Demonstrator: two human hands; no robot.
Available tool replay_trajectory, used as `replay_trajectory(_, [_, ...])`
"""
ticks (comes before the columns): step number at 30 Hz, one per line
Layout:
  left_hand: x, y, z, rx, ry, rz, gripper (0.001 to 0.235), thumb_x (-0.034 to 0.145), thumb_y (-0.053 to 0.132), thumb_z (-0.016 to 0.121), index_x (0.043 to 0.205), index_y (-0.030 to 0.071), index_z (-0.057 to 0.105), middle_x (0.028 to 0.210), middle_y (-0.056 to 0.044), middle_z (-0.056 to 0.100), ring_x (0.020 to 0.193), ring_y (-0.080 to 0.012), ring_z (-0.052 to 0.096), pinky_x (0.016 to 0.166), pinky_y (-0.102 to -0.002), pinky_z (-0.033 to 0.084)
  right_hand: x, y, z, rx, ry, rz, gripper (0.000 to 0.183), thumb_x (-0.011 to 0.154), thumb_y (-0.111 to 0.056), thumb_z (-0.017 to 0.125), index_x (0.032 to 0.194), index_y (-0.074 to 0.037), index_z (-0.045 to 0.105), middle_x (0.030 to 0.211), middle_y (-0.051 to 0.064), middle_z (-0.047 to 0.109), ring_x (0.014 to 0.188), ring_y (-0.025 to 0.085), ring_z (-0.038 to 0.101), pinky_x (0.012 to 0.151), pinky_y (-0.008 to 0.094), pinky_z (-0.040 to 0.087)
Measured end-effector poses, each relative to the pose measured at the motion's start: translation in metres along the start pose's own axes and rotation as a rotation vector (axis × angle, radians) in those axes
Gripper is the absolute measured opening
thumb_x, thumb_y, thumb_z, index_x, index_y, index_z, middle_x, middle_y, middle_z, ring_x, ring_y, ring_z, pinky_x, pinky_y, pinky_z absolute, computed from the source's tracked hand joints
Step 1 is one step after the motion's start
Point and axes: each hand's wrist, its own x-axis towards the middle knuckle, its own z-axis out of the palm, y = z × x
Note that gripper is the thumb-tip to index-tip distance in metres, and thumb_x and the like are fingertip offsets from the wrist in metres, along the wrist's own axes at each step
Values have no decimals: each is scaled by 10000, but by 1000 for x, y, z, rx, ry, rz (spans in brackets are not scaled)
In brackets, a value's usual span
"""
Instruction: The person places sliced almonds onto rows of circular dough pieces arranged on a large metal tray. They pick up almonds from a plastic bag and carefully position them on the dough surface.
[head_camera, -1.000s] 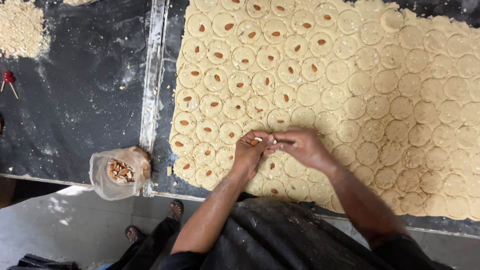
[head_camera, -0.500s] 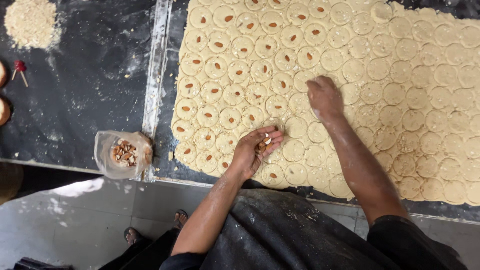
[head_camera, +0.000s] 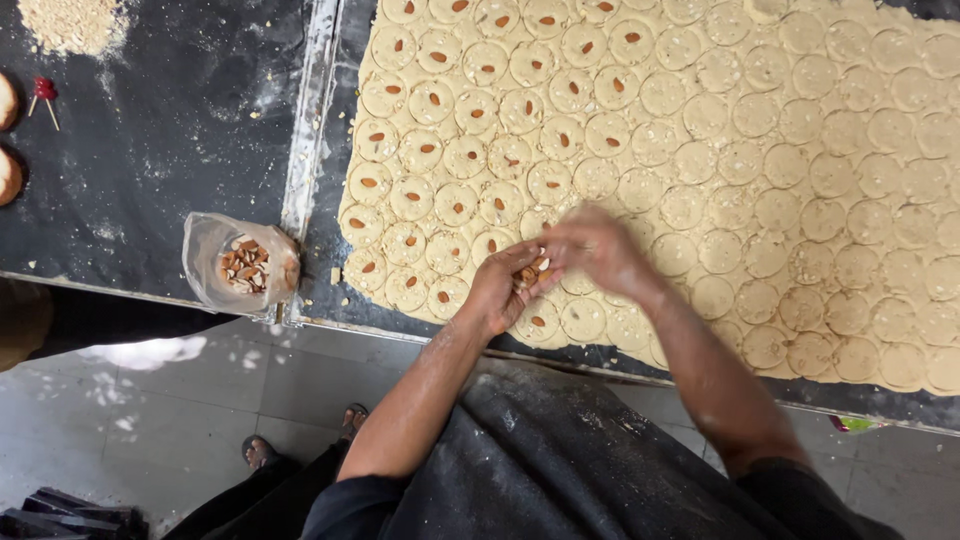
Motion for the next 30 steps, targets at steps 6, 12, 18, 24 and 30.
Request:
replay_trajectory(6, [3,-31,-8,10,6,-74,382,1078,98,382,1343,-143,517,1191,-226,645,1078,-251,681,985,-348,612,-30,-8,18,-129,115,-155,136,895,-145,764,1027,-118,777,923,62,717,897,193,677,825,371,560])
replay_trajectory(12, [15,-46,-20,80,10,7,279,1063,67,508,1231,-124,622,1180,-239,699,1061,-272,713,954,-329,623,-36,-2,11,-248,152,-137,162,860,-130,774,1019,-107,797,859,92,766,763,200,710,719,371,582])
replay_trajectory(18, [10,-37,-24,108,11,86,269,1050,30,529,1257,-113,624,1200,-271,692,1082,-294,701,932,-342,606,-18,25,2,-176,355,-98,103,1037,-135,686,1096,-110,766,1060,91,773,936,195,759,817,322,639])
replay_trajectory(24, [7,-11,-20,-11,-50,4,341,1037,75,434,1253,-123,609,1201,-298,696,1110,-332,718,966,-354,630,46,68,-15,-661,696,-91,56,980,-112,730,1035,-107,739,981,87,744,884,268,699,752,398,571])
replay_trajectory(30, [11,5,-35,71,-144,29,262,1020,-3,547,1244,-110,630,1213,-246,695,1120,-288,702,1008,-367,590,40,59,11,-772,634,-25,178,926,-67,687,1096,-107,721,962,86,720,944,312,644,813,455,544])
